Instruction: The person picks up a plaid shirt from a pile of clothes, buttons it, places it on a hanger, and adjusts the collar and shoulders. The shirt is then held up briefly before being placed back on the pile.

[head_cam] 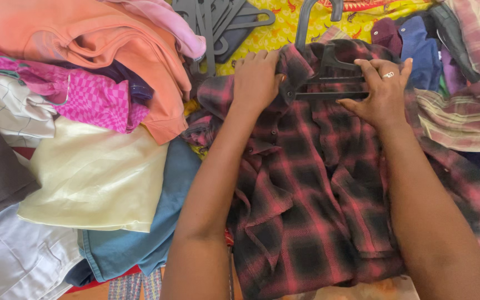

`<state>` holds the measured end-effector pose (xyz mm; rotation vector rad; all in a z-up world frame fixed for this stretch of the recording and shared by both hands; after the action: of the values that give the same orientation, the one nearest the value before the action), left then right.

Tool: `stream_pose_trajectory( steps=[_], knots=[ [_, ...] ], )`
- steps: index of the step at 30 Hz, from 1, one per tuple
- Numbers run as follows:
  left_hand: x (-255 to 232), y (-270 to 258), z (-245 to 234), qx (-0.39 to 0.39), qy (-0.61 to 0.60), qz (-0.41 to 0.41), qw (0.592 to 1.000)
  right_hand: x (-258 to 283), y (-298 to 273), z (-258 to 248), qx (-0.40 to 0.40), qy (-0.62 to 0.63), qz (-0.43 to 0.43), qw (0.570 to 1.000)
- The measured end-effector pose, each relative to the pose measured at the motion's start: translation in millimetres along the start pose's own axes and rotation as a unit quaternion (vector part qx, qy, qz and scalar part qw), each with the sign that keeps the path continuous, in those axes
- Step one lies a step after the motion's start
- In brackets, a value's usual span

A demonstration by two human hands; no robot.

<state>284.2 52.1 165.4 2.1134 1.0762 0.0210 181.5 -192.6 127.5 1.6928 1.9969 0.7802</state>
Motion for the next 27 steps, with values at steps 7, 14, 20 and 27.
stream_pose_trajectory(
  steps=[7,14,20,27],
  knots=[
    [63.3,-7.0,21.7,0.184,-0.158,-0.063,0.968,26.7,4.4,-33.6,-0.12,-0.074,0.002,0.99],
    [43.4,1.1,-26.0,0.185,-0.196,-0.08,0.96,4.7,1.8,33.0,-0.06,0.119,0.08,0.988],
    [-39.8,-5.8,-53.5,0.205,-0.226,0.099,0.947,-5.4,5.2,80.2,-0.006,0.268,0.186,0.945],
    [3.4,-6.0,-49.2,0.288,-0.142,-0.015,0.947,-74.0,-23.7,101.0,0.115,0.317,0.19,0.922]
  ],
)
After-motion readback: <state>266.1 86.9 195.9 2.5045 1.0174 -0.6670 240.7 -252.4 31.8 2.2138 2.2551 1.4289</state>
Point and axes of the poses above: each hand's wrist, its own y-axis towards the middle knuckle, its own z-axis out of the palm, x = y × z, the point moved 10 cm from there along y, towards the middle knuckle, and after that the axes turned 2 degrees about -z, right-handed, at the moved point
